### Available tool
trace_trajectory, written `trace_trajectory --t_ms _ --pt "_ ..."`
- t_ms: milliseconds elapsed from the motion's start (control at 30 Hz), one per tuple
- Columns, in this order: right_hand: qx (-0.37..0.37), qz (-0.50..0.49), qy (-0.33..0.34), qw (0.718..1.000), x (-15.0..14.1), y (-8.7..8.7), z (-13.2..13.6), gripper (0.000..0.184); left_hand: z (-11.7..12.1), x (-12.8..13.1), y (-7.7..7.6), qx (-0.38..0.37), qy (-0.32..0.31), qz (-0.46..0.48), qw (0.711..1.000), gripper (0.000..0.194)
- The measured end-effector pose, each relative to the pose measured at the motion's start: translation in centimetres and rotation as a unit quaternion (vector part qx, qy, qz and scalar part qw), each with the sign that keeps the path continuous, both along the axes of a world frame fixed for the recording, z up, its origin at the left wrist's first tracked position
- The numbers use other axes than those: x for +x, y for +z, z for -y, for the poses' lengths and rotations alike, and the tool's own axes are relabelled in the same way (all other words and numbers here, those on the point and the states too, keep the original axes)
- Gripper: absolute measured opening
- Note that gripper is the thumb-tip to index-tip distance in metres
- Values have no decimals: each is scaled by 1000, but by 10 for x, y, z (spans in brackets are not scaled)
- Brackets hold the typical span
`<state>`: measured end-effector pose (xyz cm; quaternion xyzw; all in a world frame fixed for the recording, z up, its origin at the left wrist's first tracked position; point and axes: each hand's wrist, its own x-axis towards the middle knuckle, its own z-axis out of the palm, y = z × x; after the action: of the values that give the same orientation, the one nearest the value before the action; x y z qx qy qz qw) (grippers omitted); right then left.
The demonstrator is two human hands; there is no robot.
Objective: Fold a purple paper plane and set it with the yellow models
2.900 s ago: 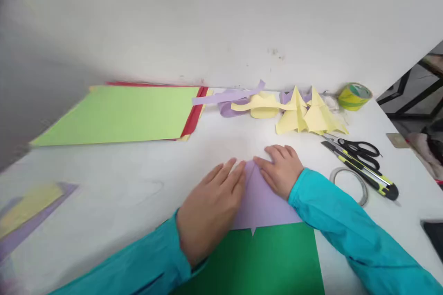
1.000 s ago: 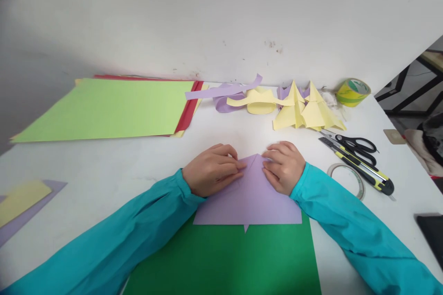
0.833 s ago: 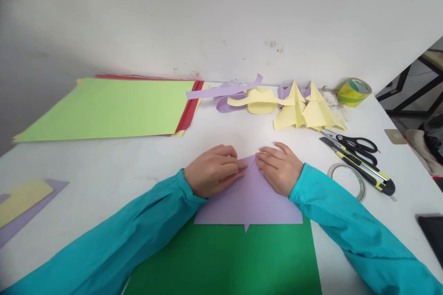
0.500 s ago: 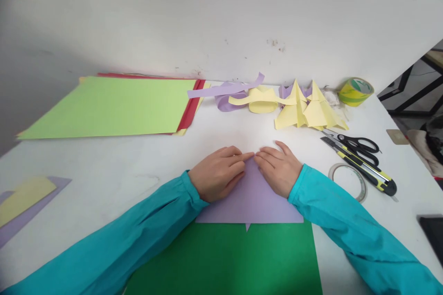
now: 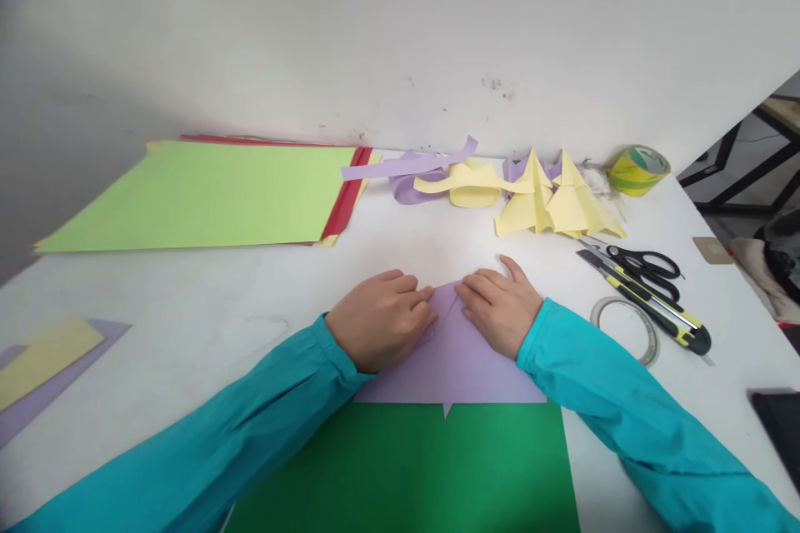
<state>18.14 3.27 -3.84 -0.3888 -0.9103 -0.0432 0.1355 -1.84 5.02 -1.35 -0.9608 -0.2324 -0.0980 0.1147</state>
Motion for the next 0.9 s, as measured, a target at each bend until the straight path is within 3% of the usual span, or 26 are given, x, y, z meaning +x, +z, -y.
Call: trace_trajectory --t_ms 300,467,567,700,900 --pt "-26 17 -13 999 -1 6 0 35 8 3 4 23 29 4 999 24" --pt "-28 22 -8 999 0 6 -1 33 5 3 -3 -18 -69 45 996 25" --pt "-24 22 -3 999 1 5 -1 32 6 4 -11 -40 -82 58 994 27" --pt "-14 9 -4 1000 2 3 -2 31 13 7 -10 -35 -57 15 998 25" --pt "-21 16 -9 1000 1 5 -1 31 28 11 5 -92 -26 -93 991 16"
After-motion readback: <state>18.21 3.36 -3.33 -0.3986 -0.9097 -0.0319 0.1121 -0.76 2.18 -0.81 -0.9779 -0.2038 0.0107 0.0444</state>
